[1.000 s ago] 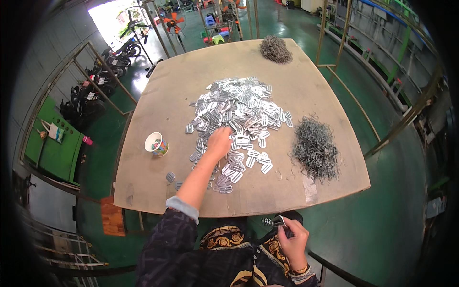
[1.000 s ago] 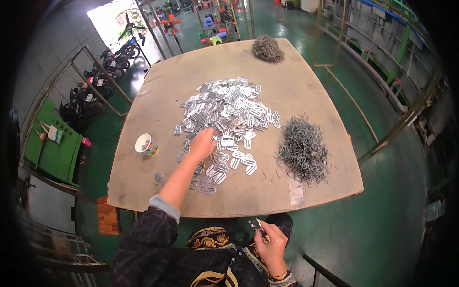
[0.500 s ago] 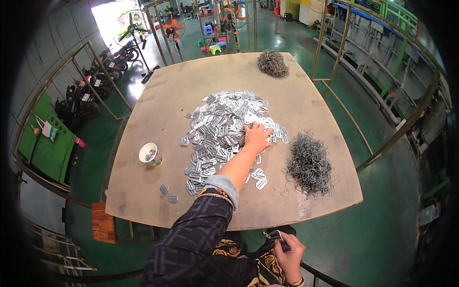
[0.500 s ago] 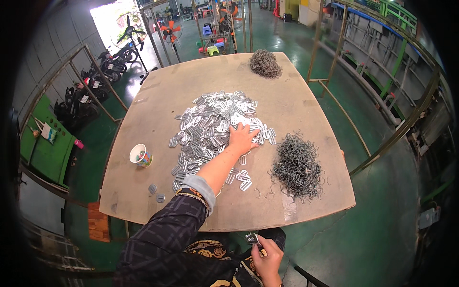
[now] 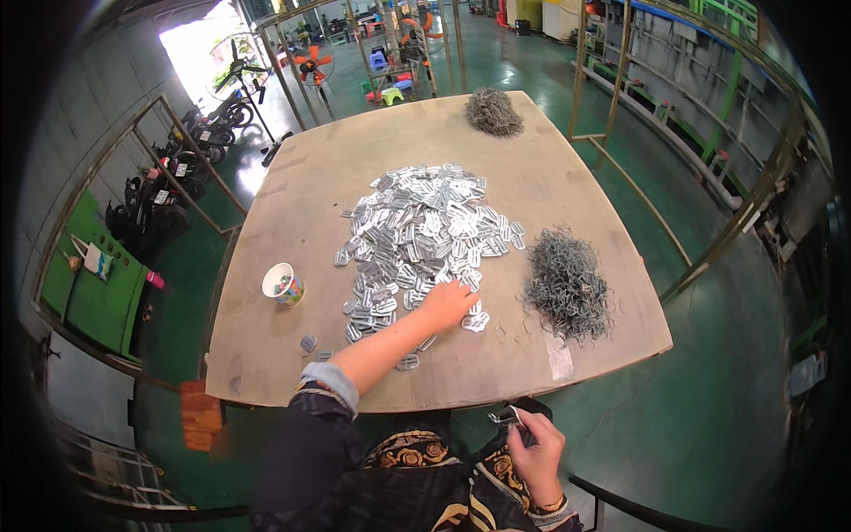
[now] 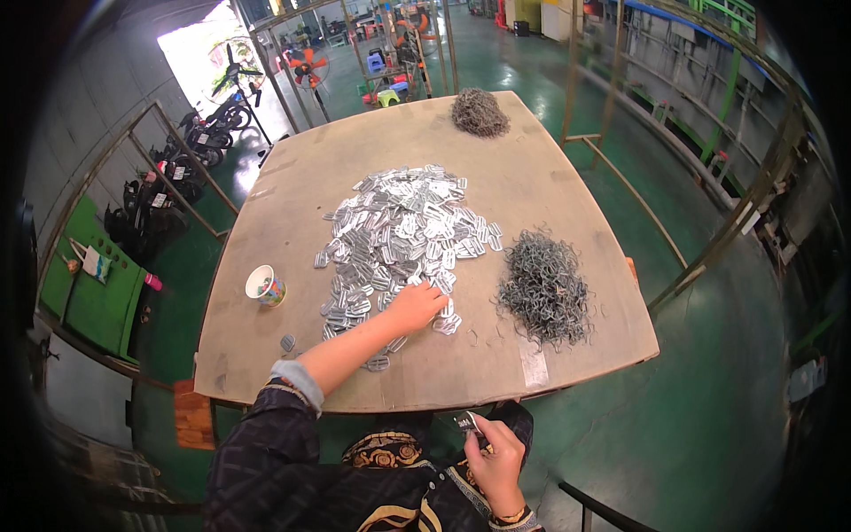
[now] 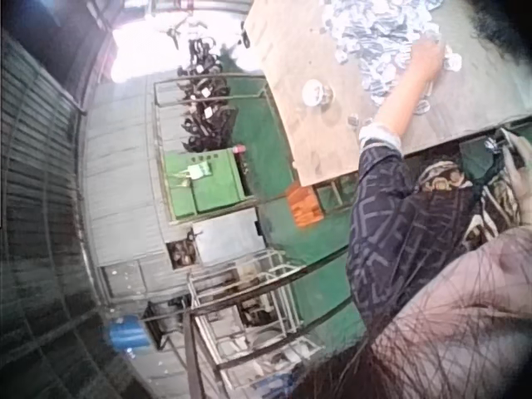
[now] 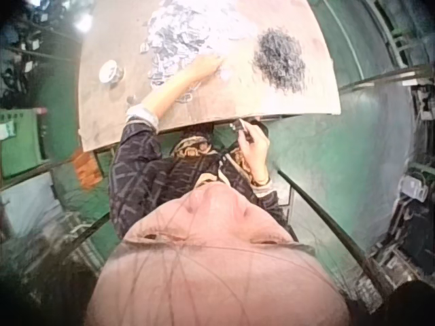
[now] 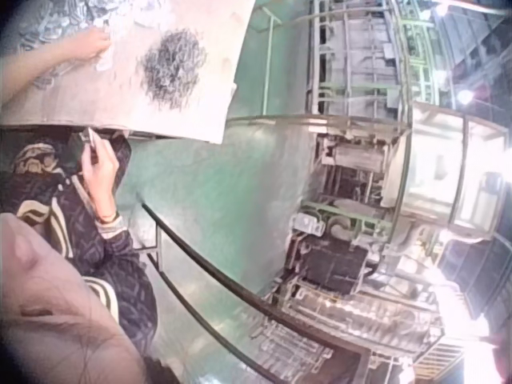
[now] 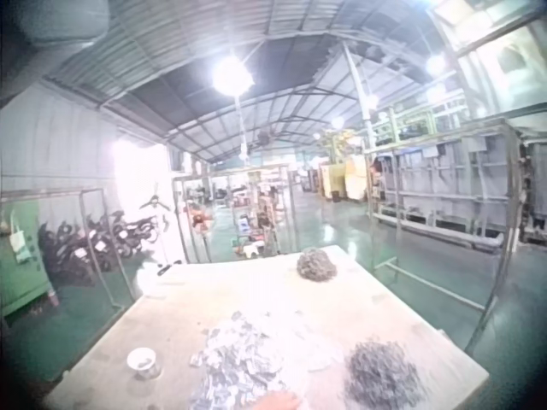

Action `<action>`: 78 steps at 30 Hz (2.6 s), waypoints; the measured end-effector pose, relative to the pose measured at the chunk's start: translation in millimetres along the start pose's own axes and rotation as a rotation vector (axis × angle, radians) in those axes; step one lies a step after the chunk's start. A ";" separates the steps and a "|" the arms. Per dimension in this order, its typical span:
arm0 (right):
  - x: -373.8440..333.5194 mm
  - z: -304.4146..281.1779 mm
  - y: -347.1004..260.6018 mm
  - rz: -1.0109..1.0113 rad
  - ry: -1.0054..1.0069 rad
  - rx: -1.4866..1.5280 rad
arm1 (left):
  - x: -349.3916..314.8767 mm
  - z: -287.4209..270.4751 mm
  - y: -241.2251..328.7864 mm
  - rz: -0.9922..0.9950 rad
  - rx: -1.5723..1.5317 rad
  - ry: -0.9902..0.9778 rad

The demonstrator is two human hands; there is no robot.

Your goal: The person repeatedly picks up small metal clips and wire loops from a table, inserts the loops into the clips, and places the assembled units on a vertical rack. Other people at the table also handle the parts.

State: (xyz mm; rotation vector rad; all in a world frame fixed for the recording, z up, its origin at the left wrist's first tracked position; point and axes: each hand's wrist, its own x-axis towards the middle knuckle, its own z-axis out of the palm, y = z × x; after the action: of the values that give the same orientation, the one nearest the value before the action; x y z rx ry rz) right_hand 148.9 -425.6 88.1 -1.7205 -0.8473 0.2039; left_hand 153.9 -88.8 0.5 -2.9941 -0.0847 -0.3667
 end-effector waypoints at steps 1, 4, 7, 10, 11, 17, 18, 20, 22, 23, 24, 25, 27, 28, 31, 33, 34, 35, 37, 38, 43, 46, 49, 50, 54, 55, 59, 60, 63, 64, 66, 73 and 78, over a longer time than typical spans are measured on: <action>1.3 -1.5 -1.6 -0.016 -0.011 -0.020 | -11.3 -5.8 3.2 0.010 -0.029 0.000; -3.8 -2.1 4.3 -0.018 -0.032 -0.023 | -49.4 -15.5 8.9 -0.022 -0.114 0.003; -6.7 -3.6 3.7 -0.014 -0.025 -0.024 | -66.7 -42.6 18.2 -0.063 -0.333 0.019; -11.1 -1.7 10.7 0.001 -0.002 -0.021 | -73.3 -64.0 18.8 -0.254 -0.575 0.116; -12.0 -1.1 11.6 0.004 0.002 -0.017 | -75.6 -63.8 13.5 -0.333 -0.632 0.154; -10.5 0.3 10.4 0.025 -0.034 -0.032 | -78.0 -53.2 3.3 -0.508 -0.643 0.227; -10.1 0.7 10.3 0.022 -0.032 -0.034 | -76.4 -50.6 4.9 -0.506 -0.640 0.219; -9.5 1.3 10.9 0.018 -0.026 -0.043 | -70.6 -49.6 13.2 -0.512 -0.669 0.178; -8.7 3.6 13.0 -0.009 -0.007 -0.029 | -60.1 -47.7 24.2 -0.468 -0.681 0.162; -8.5 4.6 13.8 -0.024 0.001 -0.023 | -54.3 -45.7 30.5 -0.426 -0.677 0.169; -8.7 5.3 14.4 -0.027 0.001 -0.023 | -48.3 -43.1 36.9 -0.384 -0.673 0.175; -9.0 5.8 14.8 -0.030 0.000 -0.023 | -42.5 -33.5 42.1 -0.283 -0.664 0.225; -8.7 5.3 15.0 -0.035 0.000 -0.032 | -27.0 -21.1 54.8 -0.175 -0.614 0.230; -8.7 4.5 14.9 -0.034 -0.001 -0.040 | -19.5 -16.6 61.1 -0.121 -0.589 0.232; -8.6 2.0 14.1 -0.019 -0.005 -0.057 | 4.9 -13.4 75.0 0.002 -0.419 0.247; -9.5 2.1 13.7 -0.023 -0.004 -0.058 | 12.1 -5.0 80.0 0.073 -0.305 0.211; -10.1 3.3 14.4 -0.034 0.002 -0.056 | 13.8 0.7 81.4 0.102 -0.233 0.139; -10.5 3.9 15.8 -0.042 0.011 -0.053 | 17.3 0.8 83.8 0.135 -0.161 0.065; -8.7 3.1 17.2 -0.023 0.005 -0.068 | 21.4 -0.8 88.9 0.156 -0.096 0.012; -8.0 3.0 17.5 -0.015 0.000 -0.073 | 22.3 -3.2 90.4 0.165 -0.061 -0.014; -6.3 6.7 18.6 0.001 0.071 -0.057 | 19.8 -21.6 96.0 -0.069 -0.371 -0.006; -9.5 7.3 18.3 0.087 0.082 -0.044 | -7.5 -76.1 106.2 -0.326 -0.900 -0.091; -11.2 11.9 20.2 0.084 0.051 -0.026 | -51.8 -108.7 121.5 -0.392 -1.346 -0.122; -11.8 11.7 20.0 0.091 0.058 -0.016 | -60.6 -117.5 128.0 -0.365 -1.468 -0.122; -11.5 15.4 22.2 0.024 0.052 -0.039 | -79.4 -135.1 141.3 -0.326 -1.407 -0.175; -11.8 16.2 20.8 0.007 0.037 -0.042 | -82.3 -135.4 143.9 -0.323 -1.413 -0.182; -11.8 19.5 14.7 -0.044 -0.015 -0.099 | -87.2 -136.2 150.4 -0.344 -1.359 -0.120; -11.7 19.6 12.1 -0.049 -0.032 -0.118 | -88.1 -136.6 151.2 -0.351 -1.338 -0.098; -12.1 22.9 9.8 -0.060 -0.065 -0.149 | -88.7 -138.4 150.0 -0.300 -1.228 -0.045; -12.5 24.2 10.0 -0.064 -0.074 -0.154 | -87.7 -139.6 150.4 -0.243 -1.173 0.062; -12.9 26.5 11.4 -0.074 -0.081 -0.135 | -85.8 -143.2 150.0 -0.131 -1.041 0.269; -1.8 22.6 32.7 -0.074 -0.238 0.177 | -109.8 -131.8 145.8 -0.071 -1.194 0.121; 38.3 53.4 51.8 -0.127 -0.259 0.020 | -119.5 -135.5 142.9 -0.074 -1.191 0.113</action>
State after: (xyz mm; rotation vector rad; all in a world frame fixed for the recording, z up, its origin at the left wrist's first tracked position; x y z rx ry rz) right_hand 170.2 -364.9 34.5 -1.6365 -1.1362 0.3534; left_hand 16.1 -252.8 85.2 -4.1206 0.0665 -0.8327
